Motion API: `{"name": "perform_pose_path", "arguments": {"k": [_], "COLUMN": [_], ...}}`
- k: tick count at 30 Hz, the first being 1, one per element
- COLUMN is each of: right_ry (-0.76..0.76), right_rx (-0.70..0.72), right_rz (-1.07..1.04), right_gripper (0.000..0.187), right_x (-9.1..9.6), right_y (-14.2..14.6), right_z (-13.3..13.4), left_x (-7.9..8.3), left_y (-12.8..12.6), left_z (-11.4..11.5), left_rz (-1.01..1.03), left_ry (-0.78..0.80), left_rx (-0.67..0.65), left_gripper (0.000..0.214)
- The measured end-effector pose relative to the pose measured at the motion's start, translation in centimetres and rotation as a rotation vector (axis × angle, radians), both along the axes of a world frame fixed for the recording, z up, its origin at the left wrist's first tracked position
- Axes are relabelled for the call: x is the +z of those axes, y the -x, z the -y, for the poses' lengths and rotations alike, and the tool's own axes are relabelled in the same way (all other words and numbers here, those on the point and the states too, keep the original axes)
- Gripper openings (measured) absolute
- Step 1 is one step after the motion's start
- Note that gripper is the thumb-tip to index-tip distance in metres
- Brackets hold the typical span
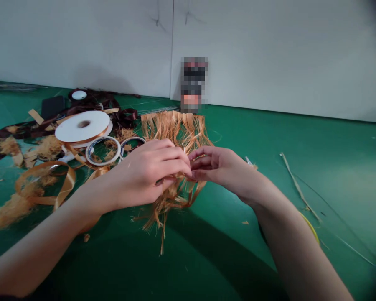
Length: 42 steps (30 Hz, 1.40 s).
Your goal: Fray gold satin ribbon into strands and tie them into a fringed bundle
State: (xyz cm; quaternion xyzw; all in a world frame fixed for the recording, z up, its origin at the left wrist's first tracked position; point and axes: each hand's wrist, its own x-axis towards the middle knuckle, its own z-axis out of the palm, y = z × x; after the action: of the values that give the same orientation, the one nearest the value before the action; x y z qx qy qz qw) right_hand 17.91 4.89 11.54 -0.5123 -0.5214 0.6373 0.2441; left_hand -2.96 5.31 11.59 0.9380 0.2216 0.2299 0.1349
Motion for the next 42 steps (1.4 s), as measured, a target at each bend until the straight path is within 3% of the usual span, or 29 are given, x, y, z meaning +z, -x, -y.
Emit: {"name": "perform_pose_path", "arguments": {"k": [9,17,23,27,34,42], "right_ry": [0.022,-0.006,-0.031,-0.049,-0.119,-0.176], "right_rx": [0.013,0.03,0.007,0.009,0.085,0.15], "right_rz": [-0.074,-0.053,0.037,0.098,0.247,0.264], "right_gripper": [0.025,0.02,0.021,0.023,0.015,0.008], "right_x": [-0.2,-0.3,-0.4,-0.6,-0.6,-0.7], "right_y": [0.0,-0.1,0.1,0.2,0.0,-0.1], "right_z": [0.1,0.0,-0.1,0.0,0.4,0.3], "left_x": [-0.2,0.0,-0.1,0.3,2.4,5.3], "left_y": [-0.4,-0.5,0.0,0.4,1.0,1.6], "left_z": [0.2,0.2,0.2,0.3,-0.1,-1.4], "left_rz": [-0.15,-0.111,-0.034,0.013,-0.093,-0.259], "left_ry": [-0.24,-0.217,-0.037,0.088,0.361,0.408], "left_rx": [0.019,-0.03,-0.072,-0.03,-0.012,-0.11], "left_gripper": [0.026,0.019,0.031,0.03,0.021,0.026]}}
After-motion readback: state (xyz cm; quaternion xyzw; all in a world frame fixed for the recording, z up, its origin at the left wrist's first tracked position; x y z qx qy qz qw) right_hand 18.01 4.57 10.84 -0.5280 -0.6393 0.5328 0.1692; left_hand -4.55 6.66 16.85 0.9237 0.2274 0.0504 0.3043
